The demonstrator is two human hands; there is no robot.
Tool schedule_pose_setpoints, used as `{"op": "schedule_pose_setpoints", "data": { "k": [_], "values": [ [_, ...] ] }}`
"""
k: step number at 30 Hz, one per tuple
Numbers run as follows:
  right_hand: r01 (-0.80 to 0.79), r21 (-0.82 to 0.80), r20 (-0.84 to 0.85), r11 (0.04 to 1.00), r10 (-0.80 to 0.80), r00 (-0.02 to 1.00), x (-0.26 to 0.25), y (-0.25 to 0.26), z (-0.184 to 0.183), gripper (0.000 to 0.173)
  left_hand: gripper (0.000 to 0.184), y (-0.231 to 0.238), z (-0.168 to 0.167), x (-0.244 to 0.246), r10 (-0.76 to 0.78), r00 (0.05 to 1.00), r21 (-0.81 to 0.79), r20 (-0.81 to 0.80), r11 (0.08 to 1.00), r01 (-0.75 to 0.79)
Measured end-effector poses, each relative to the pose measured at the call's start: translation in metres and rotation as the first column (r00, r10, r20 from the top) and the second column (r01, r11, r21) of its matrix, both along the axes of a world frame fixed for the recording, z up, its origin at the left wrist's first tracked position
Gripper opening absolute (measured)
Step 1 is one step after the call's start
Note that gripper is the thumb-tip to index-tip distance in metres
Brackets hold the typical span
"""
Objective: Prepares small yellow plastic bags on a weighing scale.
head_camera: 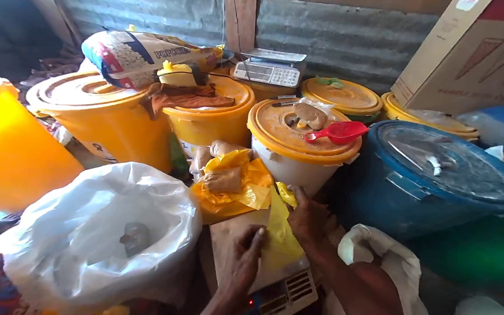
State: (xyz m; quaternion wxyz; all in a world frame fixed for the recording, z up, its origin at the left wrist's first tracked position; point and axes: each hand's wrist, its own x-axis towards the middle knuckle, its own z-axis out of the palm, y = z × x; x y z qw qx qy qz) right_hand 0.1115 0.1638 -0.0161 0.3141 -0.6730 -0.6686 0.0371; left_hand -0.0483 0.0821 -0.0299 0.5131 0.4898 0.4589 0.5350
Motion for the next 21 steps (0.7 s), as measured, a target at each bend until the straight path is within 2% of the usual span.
{"op": "schedule_pose_setpoints", "data": {
  "k": [4,5,7,10,12,14,16,19,21],
  "values": [
    [-0.028,-0.242,-0.044,0.97,0.018,0.999,0.0,0.0,0.015,0.049,0.02,0.014,0.008,-0.022,0.116,0.992,0.032,-0.042,0.993,-0.114],
    [-0.036,-0.263,-0.069,0.964,0.019,0.997,0.001,-0.001,0.018,0.048,0.02,0.015,0.009,-0.026,0.11,0.993,0.062,-0.048,0.992,-0.107],
    [-0.029,-0.2,-0.078,0.979,0.013,0.997,0.003,-0.003,0.016,0.042,0.021,0.015,0.007,-0.03,0.04,0.991,0.156,-0.126,0.988,-0.02],
    [-0.021,-0.131,-0.052,0.991,0.015,0.999,0.006,-0.006,0.003,0.045,0.08,0.006,0.006,-0.027,-0.083,0.934,0.192,-0.348,0.969,0.158],
    [-0.042,-0.046,-0.062,0.998,0.039,0.997,0.005,-0.01,-0.007,0.036,0.089,-0.002,0.003,-0.017,-0.087,0.906,0.24,-0.415,0.95,0.201],
    [-0.085,-0.077,-0.051,0.993,0.081,0.995,-0.001,-0.016,-0.007,0.032,0.085,-0.007,-0.003,-0.01,-0.03,0.902,0.332,-0.431,0.924,0.19],
    [-0.117,-0.184,-0.039,0.976,0.111,0.993,-0.011,-0.016,-0.006,0.03,0.072,-0.007,-0.007,-0.007,0.014,0.902,0.369,-0.431,0.915,0.162],
    [-0.145,-0.263,-0.019,0.954,0.145,0.989,-0.023,-0.018,-0.01,0.029,0.03,-0.003,-0.007,-0.006,0.084,0.905,0.374,-0.417,0.924,0.086],
    [-0.131,-0.368,0.038,0.92,0.155,0.987,-0.027,-0.016,-0.004,0.031,0.019,0.002,-0.006,-0.01,0.125,0.902,0.372,-0.413,0.927,0.042]
  ]
}}
